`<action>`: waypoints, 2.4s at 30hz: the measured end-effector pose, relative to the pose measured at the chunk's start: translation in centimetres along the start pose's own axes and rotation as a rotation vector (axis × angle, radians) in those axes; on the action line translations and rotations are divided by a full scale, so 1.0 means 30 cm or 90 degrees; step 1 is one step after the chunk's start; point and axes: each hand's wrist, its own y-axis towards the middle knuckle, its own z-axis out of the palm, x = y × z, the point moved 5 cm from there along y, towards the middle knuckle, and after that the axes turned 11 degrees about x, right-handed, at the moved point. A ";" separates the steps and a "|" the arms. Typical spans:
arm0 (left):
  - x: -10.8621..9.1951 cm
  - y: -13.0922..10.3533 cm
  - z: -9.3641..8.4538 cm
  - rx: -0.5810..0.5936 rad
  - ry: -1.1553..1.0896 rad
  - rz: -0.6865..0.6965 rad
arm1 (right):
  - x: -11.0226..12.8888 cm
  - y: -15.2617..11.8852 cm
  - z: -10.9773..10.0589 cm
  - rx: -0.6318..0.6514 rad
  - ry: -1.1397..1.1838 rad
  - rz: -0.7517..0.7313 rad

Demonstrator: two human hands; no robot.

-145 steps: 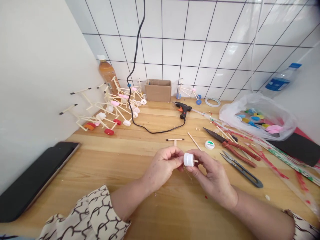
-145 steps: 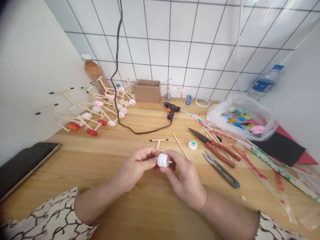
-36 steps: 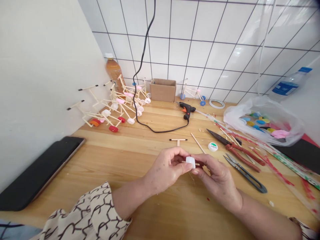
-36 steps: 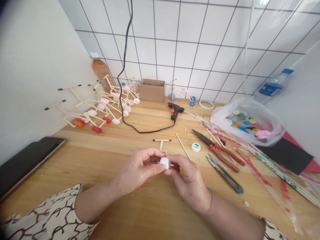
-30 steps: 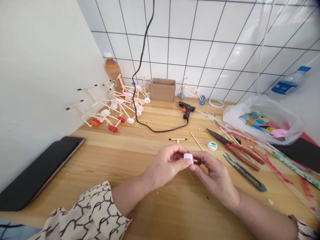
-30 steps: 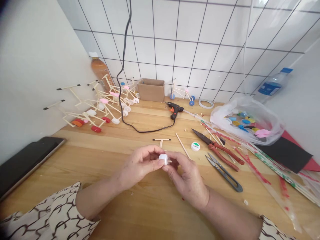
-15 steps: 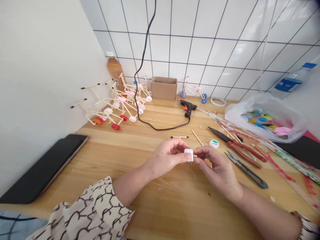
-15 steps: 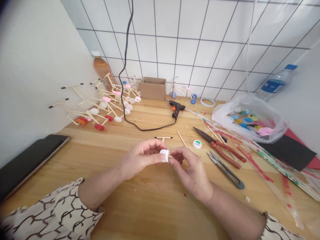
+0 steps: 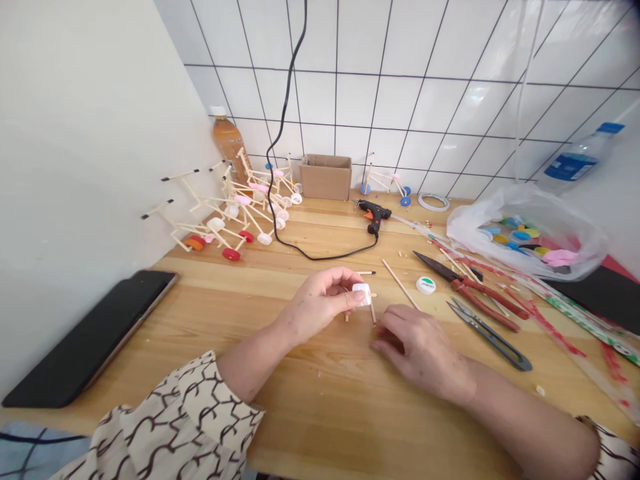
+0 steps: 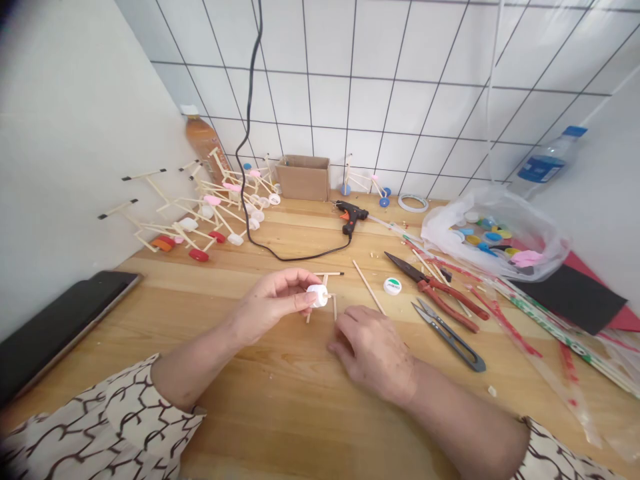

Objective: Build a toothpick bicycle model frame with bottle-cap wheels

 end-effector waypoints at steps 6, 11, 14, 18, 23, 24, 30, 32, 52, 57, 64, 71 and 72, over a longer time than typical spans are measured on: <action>-0.004 -0.009 -0.007 0.001 0.001 -0.001 | -0.051 0.002 -0.039 0.041 -0.134 0.091; 0.004 -0.017 -0.012 0.001 0.006 0.004 | -0.091 -0.007 -0.074 -0.015 -0.155 0.099; 0.012 -0.021 -0.007 0.012 0.007 -0.007 | -0.053 -0.016 -0.080 -0.122 -0.057 0.001; 0.013 -0.026 0.002 0.024 0.031 -0.025 | 0.004 -0.027 -0.070 -0.193 0.070 -0.071; 0.017 -0.037 0.023 0.055 0.031 -0.054 | 0.054 -0.022 -0.057 -0.182 0.121 -0.111; 0.016 -0.040 0.026 0.059 0.036 -0.055 | 0.061 -0.017 -0.056 -0.174 0.120 -0.119; 0.017 -0.050 0.025 0.060 0.048 -0.066 | 0.071 0.020 -0.060 -0.144 0.106 -0.131; 0.017 -0.050 0.022 0.051 0.039 -0.069 | 0.069 0.022 -0.057 -0.154 0.112 -0.142; 0.008 -0.059 0.046 0.037 0.070 -0.104 | 0.039 -0.003 -0.011 -0.130 0.167 -0.141; 0.006 -0.061 0.049 0.022 0.088 -0.102 | 0.040 0.000 -0.007 -0.127 0.181 -0.162; 0.001 -0.058 0.048 0.019 0.094 -0.082 | 0.037 0.009 -0.010 -0.121 0.202 -0.159; -0.009 -0.052 0.048 0.058 0.133 -0.032 | 0.031 0.009 -0.022 -0.126 0.186 -0.128; -0.010 -0.052 0.047 0.063 0.132 -0.038 | 0.032 0.008 -0.025 -0.131 0.183 -0.134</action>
